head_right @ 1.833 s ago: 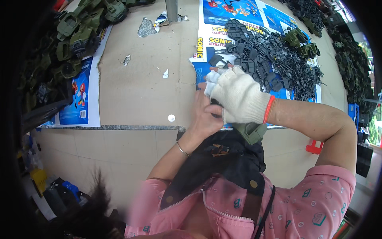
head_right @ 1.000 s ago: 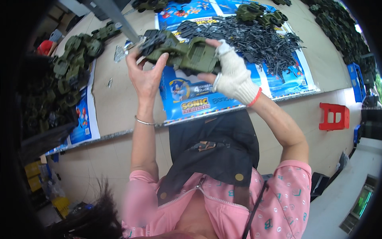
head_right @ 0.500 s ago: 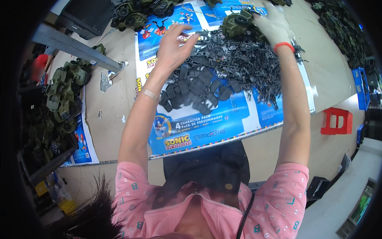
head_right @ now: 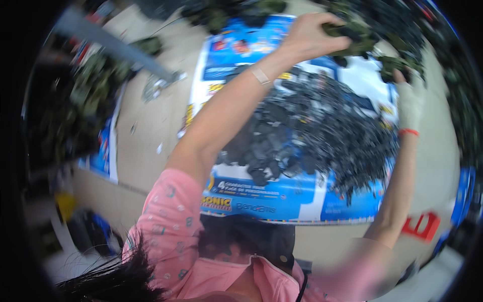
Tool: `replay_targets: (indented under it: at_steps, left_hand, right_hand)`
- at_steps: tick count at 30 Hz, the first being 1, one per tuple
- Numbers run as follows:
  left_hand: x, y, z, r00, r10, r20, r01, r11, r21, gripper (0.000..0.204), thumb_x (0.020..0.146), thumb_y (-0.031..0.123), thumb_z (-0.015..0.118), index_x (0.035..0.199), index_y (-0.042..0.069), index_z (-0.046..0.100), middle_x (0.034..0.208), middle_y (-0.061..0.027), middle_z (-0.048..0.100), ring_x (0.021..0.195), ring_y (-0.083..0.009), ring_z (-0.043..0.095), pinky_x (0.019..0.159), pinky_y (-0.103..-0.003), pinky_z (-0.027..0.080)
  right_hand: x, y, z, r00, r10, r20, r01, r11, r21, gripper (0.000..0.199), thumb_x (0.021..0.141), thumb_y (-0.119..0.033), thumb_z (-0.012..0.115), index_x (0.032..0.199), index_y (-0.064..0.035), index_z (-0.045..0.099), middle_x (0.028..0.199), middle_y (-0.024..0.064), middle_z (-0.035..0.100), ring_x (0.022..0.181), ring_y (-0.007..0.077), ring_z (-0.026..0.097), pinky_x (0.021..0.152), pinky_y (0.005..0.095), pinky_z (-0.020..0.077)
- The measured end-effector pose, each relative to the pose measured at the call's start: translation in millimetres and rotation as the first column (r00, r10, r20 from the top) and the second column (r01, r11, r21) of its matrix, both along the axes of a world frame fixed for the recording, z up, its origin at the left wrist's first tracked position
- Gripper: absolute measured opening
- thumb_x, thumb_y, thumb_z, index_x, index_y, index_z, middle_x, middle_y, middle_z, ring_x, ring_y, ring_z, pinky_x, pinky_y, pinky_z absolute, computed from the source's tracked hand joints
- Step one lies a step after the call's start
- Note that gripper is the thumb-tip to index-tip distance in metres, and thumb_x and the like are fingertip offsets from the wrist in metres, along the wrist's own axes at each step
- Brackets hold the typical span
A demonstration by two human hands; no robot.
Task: Assembling small plastic toy military vehicles by attaching black components to the green chassis.
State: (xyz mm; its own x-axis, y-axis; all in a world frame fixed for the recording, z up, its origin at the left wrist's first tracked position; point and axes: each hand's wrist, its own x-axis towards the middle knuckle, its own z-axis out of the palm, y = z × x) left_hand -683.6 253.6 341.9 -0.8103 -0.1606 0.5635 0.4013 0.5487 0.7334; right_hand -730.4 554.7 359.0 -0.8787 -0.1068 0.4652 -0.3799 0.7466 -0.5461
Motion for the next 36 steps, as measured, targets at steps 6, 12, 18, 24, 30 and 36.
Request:
replay_targets:
  at_steps: [6, 12, 18, 24, 30, 36]
  left_hand:
    - [1, -79, 5, 0.737, 0.559, -0.380, -0.576, 0.814, 0.080, 0.066, 0.076, 0.047, 0.080, 0.114, -0.006, 0.069, 0.121, -0.0178, 0.068, 0.116, -0.0348, 0.065, 0.104, -0.044, 0.049]
    - [239, -241, 3, 0.611, 0.222, -0.760, -0.746, 0.482, -0.459, 0.024, 0.068, 0.018, 0.077, 0.091, 0.016, 0.072, 0.103, -0.0044, 0.070, 0.089, -0.0251, 0.068, 0.077, -0.044, 0.049]
    - [345, -483, 82, 0.188, 0.980, -0.062, -0.771, 0.108, -0.628, 0.091, 0.075, 0.041, 0.086, 0.150, 0.011, 0.045, 0.160, -0.0171, 0.036, 0.152, -0.0404, 0.024, 0.122, -0.059, 0.024]
    - [401, -545, 53, 0.260, 0.935, 0.242, -0.396, 0.332, -0.856, 0.098, 0.071, 0.067, 0.075, 0.152, 0.017, 0.050, 0.155, -0.0177, 0.048, 0.140, -0.0361, 0.049, 0.112, -0.046, 0.044]
    - [391, -425, 41, 0.309, 0.927, 0.213, -0.405, 0.331, -0.852, 0.080, 0.077, 0.066, 0.072, 0.140, 0.018, 0.060, 0.139, -0.0188, 0.059, 0.127, -0.0394, 0.060, 0.103, -0.051, 0.050]
    - [400, -386, 9, 0.384, 0.827, 0.411, -0.574, 0.562, -0.595, 0.094, 0.074, 0.072, 0.069, 0.144, 0.010, 0.056, 0.141, -0.0195, 0.059, 0.135, -0.0387, 0.054, 0.110, -0.051, 0.043]
  right_hand:
    - [-89, -84, 4, 0.952, 0.246, -0.183, -0.090, 0.795, 0.600, 0.056, 0.102, -0.032, 0.062, 0.145, 0.0020, 0.053, 0.130, 0.0201, 0.064, 0.116, 0.0242, 0.062, 0.103, 0.0353, 0.0464]
    - [77, -138, -18, 0.806, 0.536, 0.252, -0.524, 0.844, -0.117, 0.028, 0.102, -0.004, 0.059, 0.128, 0.0024, 0.062, 0.119, 0.0106, 0.066, 0.117, 0.0200, 0.060, 0.103, 0.0327, 0.0456]
    - [193, -190, 10, 0.724, 0.668, 0.171, -0.677, 0.640, 0.363, 0.032, 0.089, -0.007, 0.071, 0.120, -0.0019, 0.066, 0.122, 0.0190, 0.068, 0.118, 0.0381, 0.063, 0.104, 0.0438, 0.0472]
    - [264, -207, 3, 0.739, 0.618, 0.269, -0.674, 0.685, 0.276, 0.028, 0.082, -0.009, 0.077, 0.109, -0.0059, 0.068, 0.110, 0.0157, 0.068, 0.106, 0.0391, 0.063, 0.092, 0.0450, 0.0504]
    - [307, -205, -17, 0.836, 0.431, 0.339, -0.544, 0.731, 0.413, 0.020, 0.089, -0.019, 0.072, 0.104, -0.0073, 0.069, 0.108, 0.0143, 0.067, 0.104, 0.0381, 0.062, 0.091, 0.0471, 0.0517]
    - [284, -248, -20, 0.842, 0.509, 0.178, -0.524, 0.691, 0.498, 0.023, 0.087, -0.017, 0.071, 0.107, -0.0065, 0.071, 0.109, 0.0152, 0.065, 0.105, 0.0379, 0.063, 0.092, 0.0470, 0.0517]
